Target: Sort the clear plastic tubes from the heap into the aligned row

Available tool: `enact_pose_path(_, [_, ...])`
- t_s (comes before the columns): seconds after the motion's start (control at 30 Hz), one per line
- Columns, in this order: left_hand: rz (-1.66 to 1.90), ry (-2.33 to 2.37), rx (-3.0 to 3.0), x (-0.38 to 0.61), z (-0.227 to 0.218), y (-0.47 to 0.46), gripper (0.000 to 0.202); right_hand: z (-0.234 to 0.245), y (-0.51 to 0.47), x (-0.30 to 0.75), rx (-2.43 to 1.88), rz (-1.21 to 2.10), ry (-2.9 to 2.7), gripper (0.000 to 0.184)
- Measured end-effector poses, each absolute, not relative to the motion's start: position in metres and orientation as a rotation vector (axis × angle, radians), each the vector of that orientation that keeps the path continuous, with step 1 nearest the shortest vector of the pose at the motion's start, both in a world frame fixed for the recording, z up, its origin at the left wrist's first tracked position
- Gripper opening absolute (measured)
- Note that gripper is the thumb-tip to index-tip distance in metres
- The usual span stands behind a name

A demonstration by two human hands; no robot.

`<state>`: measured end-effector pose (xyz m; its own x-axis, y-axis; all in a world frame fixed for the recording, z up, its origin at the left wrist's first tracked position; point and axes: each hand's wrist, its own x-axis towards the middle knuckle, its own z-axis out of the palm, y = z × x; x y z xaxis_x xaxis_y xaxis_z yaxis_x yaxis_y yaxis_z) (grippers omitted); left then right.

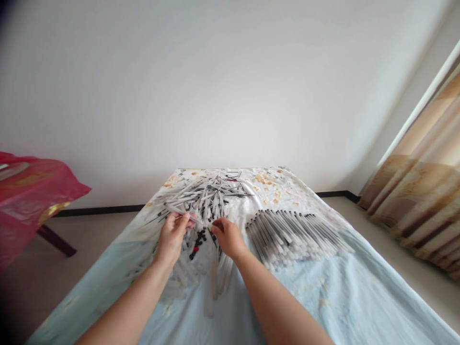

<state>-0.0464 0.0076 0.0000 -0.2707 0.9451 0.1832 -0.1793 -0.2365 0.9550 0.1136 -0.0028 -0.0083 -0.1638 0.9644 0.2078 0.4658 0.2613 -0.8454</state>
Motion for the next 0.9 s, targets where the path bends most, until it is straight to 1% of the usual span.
enact_pose_path(0.1, [1.646, 1.064, 0.985, -0.045, 0.000, 0.007, 0.035, -0.013, 0.002, 0.114, -1.222, 0.990, -1.626, 0.025])
enact_pose_path(0.2, [1.637, 1.055, 0.976, -0.044, 0.001, 0.006, 0.036, -0.014, 0.002, 0.110, -1.132, 1.080, -1.583, 0.025])
enact_pose_path(0.57, [1.484, 1.023, 0.996, -0.035, 0.004, -0.003, 0.033, -0.012, 0.001, 0.113, -1.053, 1.145, -1.497, 0.026])
enact_pose_path(0.73, [1.439, 1.004, 0.960, -0.036, 0.005, -0.004, 0.039, -0.007, -0.004, 0.114, -1.095, 1.035, -1.594, 0.020])
enact_pose_path(0.9, [1.427, 1.018, 0.928, -0.035, 0.007, -0.006, 0.036, 0.003, -0.011, 0.116, -1.169, 0.749, -1.716, 0.016])
